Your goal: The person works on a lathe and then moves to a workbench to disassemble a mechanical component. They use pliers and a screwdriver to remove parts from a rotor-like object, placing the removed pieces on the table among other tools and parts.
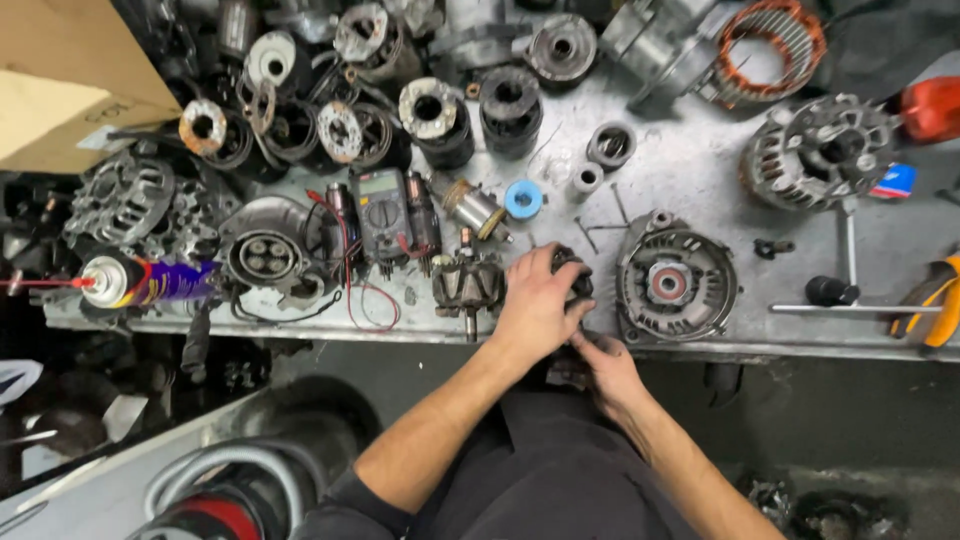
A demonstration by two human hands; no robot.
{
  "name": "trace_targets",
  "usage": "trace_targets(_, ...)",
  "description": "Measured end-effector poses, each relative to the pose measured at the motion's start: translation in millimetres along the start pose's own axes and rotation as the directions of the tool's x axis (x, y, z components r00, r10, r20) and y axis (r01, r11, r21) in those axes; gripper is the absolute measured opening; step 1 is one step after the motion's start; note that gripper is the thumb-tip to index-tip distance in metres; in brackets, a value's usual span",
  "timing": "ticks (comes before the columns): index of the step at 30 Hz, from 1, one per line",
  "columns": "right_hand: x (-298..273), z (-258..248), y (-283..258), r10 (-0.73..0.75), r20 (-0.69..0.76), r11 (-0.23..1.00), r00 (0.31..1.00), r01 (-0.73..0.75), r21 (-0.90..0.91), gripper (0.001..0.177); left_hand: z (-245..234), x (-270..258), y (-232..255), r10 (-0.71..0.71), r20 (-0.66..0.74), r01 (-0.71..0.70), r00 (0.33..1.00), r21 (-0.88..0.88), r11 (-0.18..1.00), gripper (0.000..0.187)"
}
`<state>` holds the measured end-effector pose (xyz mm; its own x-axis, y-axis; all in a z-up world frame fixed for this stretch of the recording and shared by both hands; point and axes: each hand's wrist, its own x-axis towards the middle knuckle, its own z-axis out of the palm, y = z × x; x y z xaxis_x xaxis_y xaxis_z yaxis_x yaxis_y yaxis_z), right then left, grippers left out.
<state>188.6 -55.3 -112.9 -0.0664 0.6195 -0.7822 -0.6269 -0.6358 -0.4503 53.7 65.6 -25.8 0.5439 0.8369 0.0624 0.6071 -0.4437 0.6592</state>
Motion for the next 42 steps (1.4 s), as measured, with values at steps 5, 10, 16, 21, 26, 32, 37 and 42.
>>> trace_targets(5, 30, -42, 40, -0.205, 0.074, 0.944, 0.976, 0.217, -0.246, 0.03, -4, -11, 2, 0.111, -0.043, -0.114, 0.993, -0.084, 0.99, 0.05)
trace_targets(10, 42, -45, 49, -0.159, 0.077, 0.94, 0.984, 0.175, -0.292, 0.028, -14, -22, 6, 0.159, 0.023, -0.157, 0.987, -0.071, 0.985, 0.052)
trace_targets(16, 38, -44, 56, 0.004, 0.015, 0.976, 1.0, -0.001, -0.217, 0.026, -14, -30, 0, 0.209, 0.046, -0.204, 0.977, -0.092, 0.975, 0.052)
trace_targets(21, 55, -65, 79, -0.243, 0.057, 0.892, 0.968, 0.246, -0.38, 0.024, -13, -28, -3, 0.208, 0.039, -0.201, 0.977, -0.131, 0.971, 0.051)
trace_targets(26, 62, -71, 93, -0.317, 0.006, 0.775, 0.948, 0.262, -0.575, 0.025, -8, -31, -6, 0.216, 0.084, -0.206, 0.973, -0.109, 0.972, 0.055)
trace_targets(32, 49, -55, 73, -0.023, -0.018, 0.988, 1.0, 0.02, -0.151, 0.034, 9, -36, -14, 0.139, -0.028, -0.141, 0.99, -0.177, 0.974, 0.101)
trace_targets(37, 32, -42, 58, 0.039, 0.052, 0.99, 0.998, -0.032, -0.134, 0.044, 6, -40, -8, -0.019, -0.136, -0.008, 0.99, -0.194, 0.981, 0.119)
trace_targets(42, 43, -59, 76, -0.077, 0.104, 0.972, 0.992, 0.098, -0.214, 0.044, 16, -47, -8, -0.086, -0.107, 0.066, 0.99, -0.185, 0.981, 0.119)
